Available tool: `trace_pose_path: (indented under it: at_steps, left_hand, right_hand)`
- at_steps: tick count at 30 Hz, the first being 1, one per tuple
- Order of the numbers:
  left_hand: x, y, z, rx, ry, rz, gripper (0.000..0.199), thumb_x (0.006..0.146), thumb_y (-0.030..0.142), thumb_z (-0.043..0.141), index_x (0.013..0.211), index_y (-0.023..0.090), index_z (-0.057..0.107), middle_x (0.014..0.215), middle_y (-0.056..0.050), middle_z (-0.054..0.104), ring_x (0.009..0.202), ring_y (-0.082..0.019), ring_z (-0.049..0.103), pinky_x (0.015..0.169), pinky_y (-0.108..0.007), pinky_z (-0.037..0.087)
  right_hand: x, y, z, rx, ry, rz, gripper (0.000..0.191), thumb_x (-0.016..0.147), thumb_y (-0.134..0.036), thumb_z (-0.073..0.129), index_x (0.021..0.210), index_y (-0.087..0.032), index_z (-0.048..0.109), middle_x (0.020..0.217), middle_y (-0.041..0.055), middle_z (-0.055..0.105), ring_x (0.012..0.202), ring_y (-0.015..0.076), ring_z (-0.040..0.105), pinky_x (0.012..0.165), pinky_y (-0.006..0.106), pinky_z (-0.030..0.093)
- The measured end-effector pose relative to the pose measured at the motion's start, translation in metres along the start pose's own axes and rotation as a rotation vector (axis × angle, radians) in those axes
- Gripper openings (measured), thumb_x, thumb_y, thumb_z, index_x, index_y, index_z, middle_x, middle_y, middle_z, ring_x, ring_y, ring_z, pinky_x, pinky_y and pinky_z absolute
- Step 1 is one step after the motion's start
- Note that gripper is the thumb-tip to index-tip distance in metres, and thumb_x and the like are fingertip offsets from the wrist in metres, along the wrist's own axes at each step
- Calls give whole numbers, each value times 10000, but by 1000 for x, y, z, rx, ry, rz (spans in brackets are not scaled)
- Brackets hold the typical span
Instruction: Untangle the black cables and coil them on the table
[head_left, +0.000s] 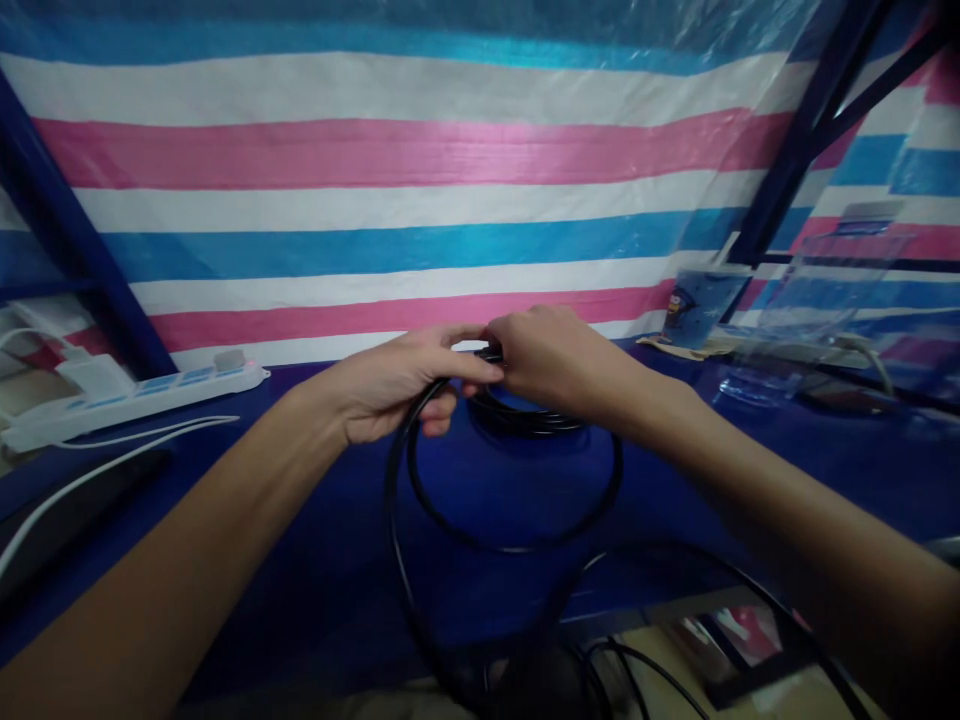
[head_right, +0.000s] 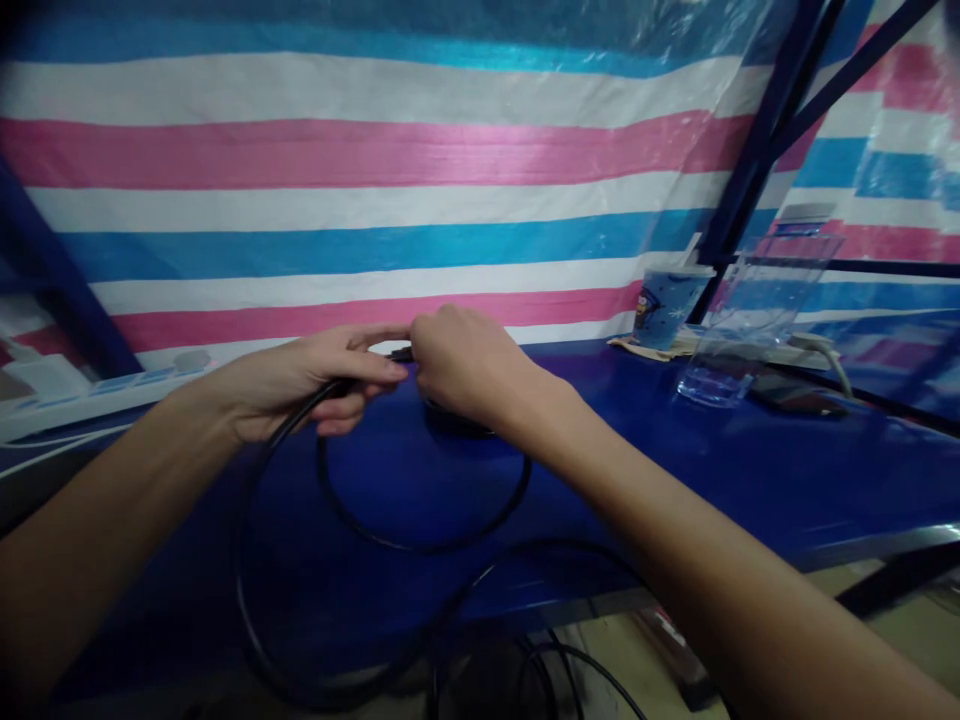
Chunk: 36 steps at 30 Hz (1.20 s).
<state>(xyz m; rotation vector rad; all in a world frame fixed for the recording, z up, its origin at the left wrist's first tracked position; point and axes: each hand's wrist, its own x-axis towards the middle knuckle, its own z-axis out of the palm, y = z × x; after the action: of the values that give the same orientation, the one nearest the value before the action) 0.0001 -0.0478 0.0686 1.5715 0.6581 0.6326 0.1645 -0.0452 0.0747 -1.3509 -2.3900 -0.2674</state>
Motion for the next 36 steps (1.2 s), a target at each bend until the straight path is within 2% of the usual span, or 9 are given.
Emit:
trace_pose_path:
  at_steps: [4, 7, 11, 16, 22, 25, 28, 31, 36]
  left_hand:
    - [-1, 1, -19, -20, 97, -27, 15, 798, 136, 563, 800, 122, 557, 587, 6, 519, 367, -29, 446, 340, -117, 349]
    - [-5, 6, -37, -170, 272, 79, 73, 806, 113, 537, 742, 130, 507, 476, 77, 340, 282, 10, 224, 273, -116, 157]
    - [-16, 18, -50, -233, 460, 286, 136, 820, 106, 534, 698, 147, 490, 418, 111, 200, 281, -3, 137, 285, -134, 156]
    - [-12, 21, -38, -274, 465, 405, 203, 889, 211, 486, 695, 167, 527, 396, 105, 172, 287, -24, 153, 319, -145, 237]
    - [-19, 26, -38, -304, 497, 488, 239, 933, 261, 410, 728, 217, 525, 425, 88, 196, 315, -42, 154, 337, -153, 227]
    - [-44, 32, -63, -149, 310, 406, 383, 975, 211, 182, 829, 192, 536, 470, 89, 195, 331, -3, 131, 375, -100, 171]
    - [-58, 33, -73, 93, 202, 300, 232, 926, 244, 376, 818, 159, 563, 460, 91, 235, 316, 16, 182, 371, -100, 191]
    - [-47, 29, -40, 226, 257, 167, 154, 748, 258, 675, 727, 163, 556, 463, 64, 335, 320, -20, 280, 321, -145, 217]
    - [-8, 19, 48, -127, 161, 57, 265, 799, 415, 590, 721, 173, 517, 473, 53, 380, 319, -37, 294, 306, -165, 172]
  right_hand:
    - [-8, 4, 8, 399, 87, 195, 478, 709, -198, 614, 1166, -127, 496, 898, 108, 630, 667, 164, 563, 554, 258, 378]
    - [-30, 5, 14, 899, -156, 391, 613, 754, -279, 621, 1290, -144, 354, 900, 89, 632, 634, 143, 583, 569, 273, 456]
    - [-71, 3, 21, 1117, -470, 413, 447, 807, -415, 593, 1158, -160, 485, 907, 71, 636, 861, 168, 605, 814, 323, 471]
    - [-81, -5, 25, 998, -234, 403, 665, 792, -499, 583, 1355, -259, 323, 1259, 100, 483, 990, 182, 566, 738, 294, 483]
    - [-86, -20, 20, 505, -530, 116, 221, 820, -336, 559, 952, -189, 657, 805, 56, 617, 695, 158, 556, 599, 269, 414]
    - [-106, -4, 7, 751, -529, 366, 221, 835, -390, 531, 897, -208, 639, 636, 19, 547, 497, 103, 475, 444, 233, 345]
    - [-116, 15, -15, 1173, -344, 715, 261, 799, -446, 566, 679, -215, 565, 431, -65, 304, 327, 37, 232, 332, 197, 166]
    - [-107, 9, -36, 1383, -149, 739, 466, 845, -437, 468, 460, -188, 383, 386, -61, 218, 290, 25, 177, 310, 196, 149]
    - [-68, -40, -28, 1427, 108, 530, 353, 880, -421, 369, 646, -179, 476, 574, 5, 484, 426, 80, 453, 451, 234, 416]
